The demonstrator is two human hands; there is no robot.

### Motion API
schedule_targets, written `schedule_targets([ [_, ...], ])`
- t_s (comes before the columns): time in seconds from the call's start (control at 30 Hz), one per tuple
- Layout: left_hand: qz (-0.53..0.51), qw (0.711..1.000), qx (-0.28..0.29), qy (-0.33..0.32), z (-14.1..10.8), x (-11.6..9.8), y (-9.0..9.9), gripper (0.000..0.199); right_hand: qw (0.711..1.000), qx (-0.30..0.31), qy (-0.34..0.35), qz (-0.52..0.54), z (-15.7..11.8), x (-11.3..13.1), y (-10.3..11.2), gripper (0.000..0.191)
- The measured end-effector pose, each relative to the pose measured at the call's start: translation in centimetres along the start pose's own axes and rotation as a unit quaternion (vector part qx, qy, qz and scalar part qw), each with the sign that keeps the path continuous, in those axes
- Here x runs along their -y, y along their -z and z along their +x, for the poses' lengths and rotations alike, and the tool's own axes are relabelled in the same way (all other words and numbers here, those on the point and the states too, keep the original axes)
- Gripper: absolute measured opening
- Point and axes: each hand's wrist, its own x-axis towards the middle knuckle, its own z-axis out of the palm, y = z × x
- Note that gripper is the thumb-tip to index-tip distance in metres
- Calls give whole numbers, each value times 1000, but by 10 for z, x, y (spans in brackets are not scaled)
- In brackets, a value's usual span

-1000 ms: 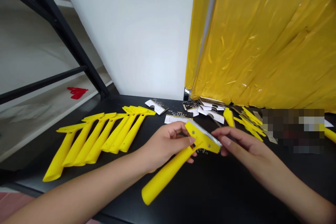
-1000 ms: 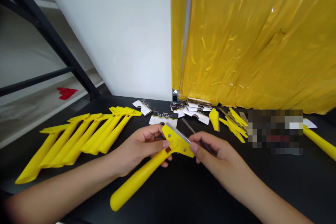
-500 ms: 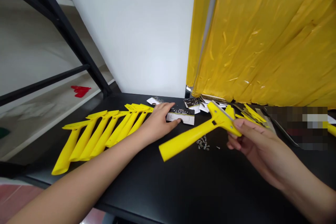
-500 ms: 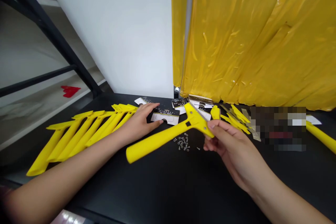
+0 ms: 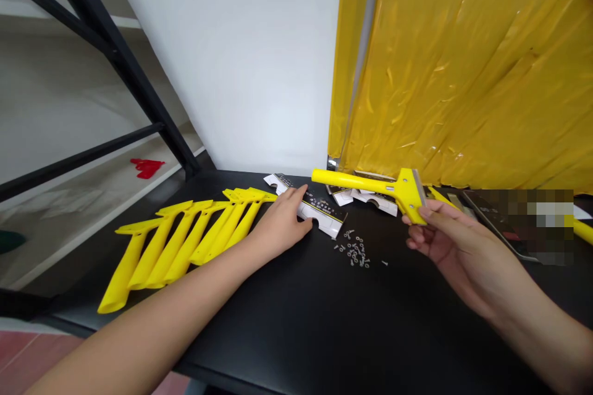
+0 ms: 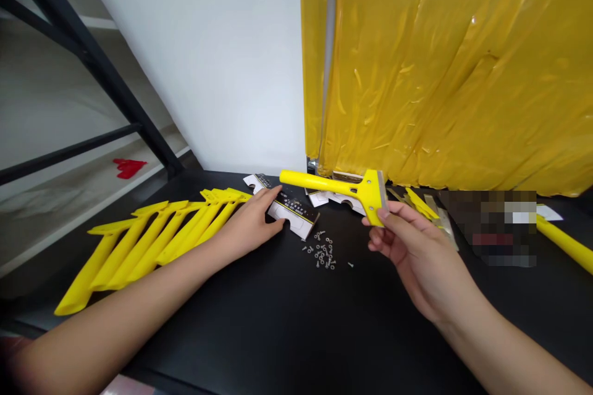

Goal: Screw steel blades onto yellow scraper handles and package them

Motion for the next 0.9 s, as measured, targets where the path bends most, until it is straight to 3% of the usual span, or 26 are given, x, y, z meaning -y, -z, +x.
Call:
schedule_targets([
  [0.17, 4, 1000, 16, -12, -4, -8, 6, 80, 1000, -17, 16, -17, 5, 0, 4, 23],
  [0.4, -37, 998, -36, -21, -5, -13, 13, 77, 999, -25, 26, -20, 7, 2, 6, 18],
  [0.6, -126, 987, -76, -65, -5, -8, 12, 74, 999, -30, 16, -41, 8, 2, 7, 18],
  [0.9, -176, 979, -34, -101, -8, -13, 18, 75, 998, -32, 14, -60, 13, 9, 11, 23],
])
